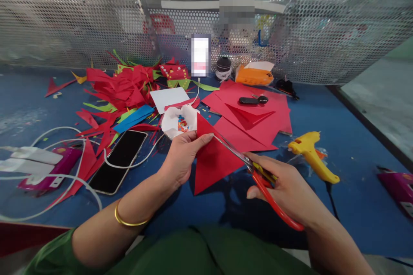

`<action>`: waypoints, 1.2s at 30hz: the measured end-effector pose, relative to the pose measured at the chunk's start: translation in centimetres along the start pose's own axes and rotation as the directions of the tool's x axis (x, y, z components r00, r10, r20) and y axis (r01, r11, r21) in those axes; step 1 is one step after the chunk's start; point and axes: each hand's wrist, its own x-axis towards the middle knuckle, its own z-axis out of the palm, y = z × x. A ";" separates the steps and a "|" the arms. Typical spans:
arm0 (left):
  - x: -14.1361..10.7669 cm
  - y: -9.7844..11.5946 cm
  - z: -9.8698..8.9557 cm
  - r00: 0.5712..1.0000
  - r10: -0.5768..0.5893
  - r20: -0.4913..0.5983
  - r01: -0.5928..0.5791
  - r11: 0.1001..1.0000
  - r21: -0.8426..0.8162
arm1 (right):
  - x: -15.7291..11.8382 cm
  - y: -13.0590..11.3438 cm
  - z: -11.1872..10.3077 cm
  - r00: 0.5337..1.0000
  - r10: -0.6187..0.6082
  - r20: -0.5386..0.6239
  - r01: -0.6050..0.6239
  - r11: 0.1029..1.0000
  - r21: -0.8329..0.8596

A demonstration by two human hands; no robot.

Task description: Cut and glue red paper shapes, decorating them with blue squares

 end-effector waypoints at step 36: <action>0.1 -0.9 -0.1 0.997 -0.031 0.075 0.034 0.998 -0.046 | -0.2 -0.6 0.5 1.000 0.002 -0.016 -0.003 0.999 -0.055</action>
